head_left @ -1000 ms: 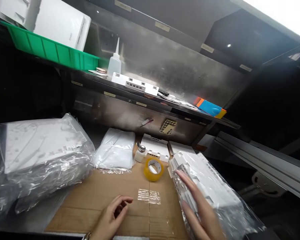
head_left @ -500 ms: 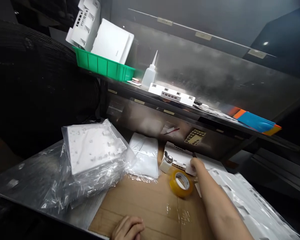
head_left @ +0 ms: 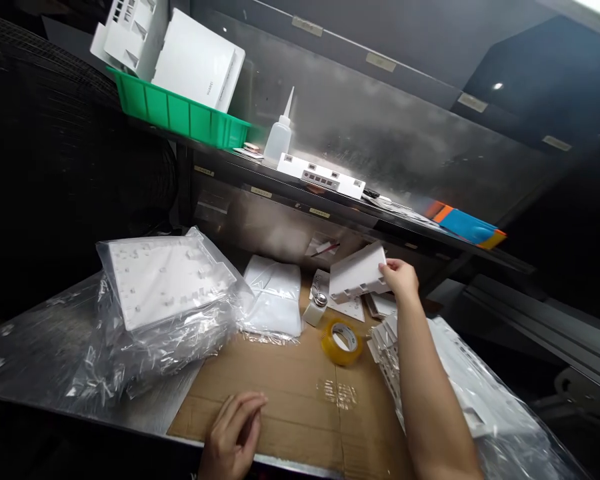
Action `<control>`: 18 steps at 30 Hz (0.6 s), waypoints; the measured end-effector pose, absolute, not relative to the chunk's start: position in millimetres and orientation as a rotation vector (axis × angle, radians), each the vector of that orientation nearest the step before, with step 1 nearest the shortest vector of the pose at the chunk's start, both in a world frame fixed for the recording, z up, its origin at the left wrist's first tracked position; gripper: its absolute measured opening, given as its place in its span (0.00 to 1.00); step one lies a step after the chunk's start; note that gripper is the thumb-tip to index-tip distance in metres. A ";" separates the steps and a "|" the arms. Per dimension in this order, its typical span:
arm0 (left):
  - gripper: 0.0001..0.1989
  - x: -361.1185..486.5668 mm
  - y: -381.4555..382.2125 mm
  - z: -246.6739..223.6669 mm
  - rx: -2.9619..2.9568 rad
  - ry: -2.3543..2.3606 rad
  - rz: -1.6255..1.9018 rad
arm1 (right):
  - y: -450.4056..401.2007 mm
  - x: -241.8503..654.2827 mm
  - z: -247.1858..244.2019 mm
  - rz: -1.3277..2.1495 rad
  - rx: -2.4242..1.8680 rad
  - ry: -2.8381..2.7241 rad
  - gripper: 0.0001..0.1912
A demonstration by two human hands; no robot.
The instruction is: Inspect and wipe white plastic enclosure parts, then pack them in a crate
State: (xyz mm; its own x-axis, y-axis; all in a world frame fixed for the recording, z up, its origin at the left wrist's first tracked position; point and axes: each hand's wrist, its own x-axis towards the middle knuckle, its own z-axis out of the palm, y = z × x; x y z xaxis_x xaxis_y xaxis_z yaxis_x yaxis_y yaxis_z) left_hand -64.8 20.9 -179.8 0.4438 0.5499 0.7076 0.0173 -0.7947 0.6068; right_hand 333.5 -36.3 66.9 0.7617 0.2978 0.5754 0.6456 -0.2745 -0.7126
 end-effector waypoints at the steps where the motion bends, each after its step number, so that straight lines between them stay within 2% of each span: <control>1: 0.15 -64.1 21.4 -178.7 2.078 0.544 1.291 | -48.9 325.0 69.7 -0.410 -1.840 -0.689 0.18; 5: 0.22 -54.0 24.9 -147.0 1.477 0.697 1.135 | -109.4 268.3 61.8 -0.401 -1.625 -0.582 0.26; 9: 0.29 -38.5 36.7 -88.3 1.083 0.455 1.002 | -148.3 204.3 32.3 0.091 -1.190 -0.489 0.24; 14: 0.22 -44.8 51.6 -65.7 0.661 0.191 0.563 | -155.9 156.3 -17.3 0.724 -1.066 -0.334 0.22; 16: 0.17 -57.0 48.9 -67.2 0.534 0.182 0.491 | -156.8 144.3 -34.2 0.852 -1.042 -0.339 0.22; 18: 0.17 -68.1 42.6 -64.1 0.415 0.261 0.491 | -159.7 134.4 -45.8 0.861 -1.053 -0.340 0.22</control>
State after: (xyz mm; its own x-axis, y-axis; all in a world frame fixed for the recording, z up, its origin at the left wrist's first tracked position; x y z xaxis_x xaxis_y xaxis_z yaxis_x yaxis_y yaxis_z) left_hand -68.1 42.6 -64.1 0.8516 0.5044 -0.1429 -0.4002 0.8015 0.4443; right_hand 134.4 -159.7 -45.8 0.6374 0.7567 -0.1450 -0.4538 0.2167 -0.8643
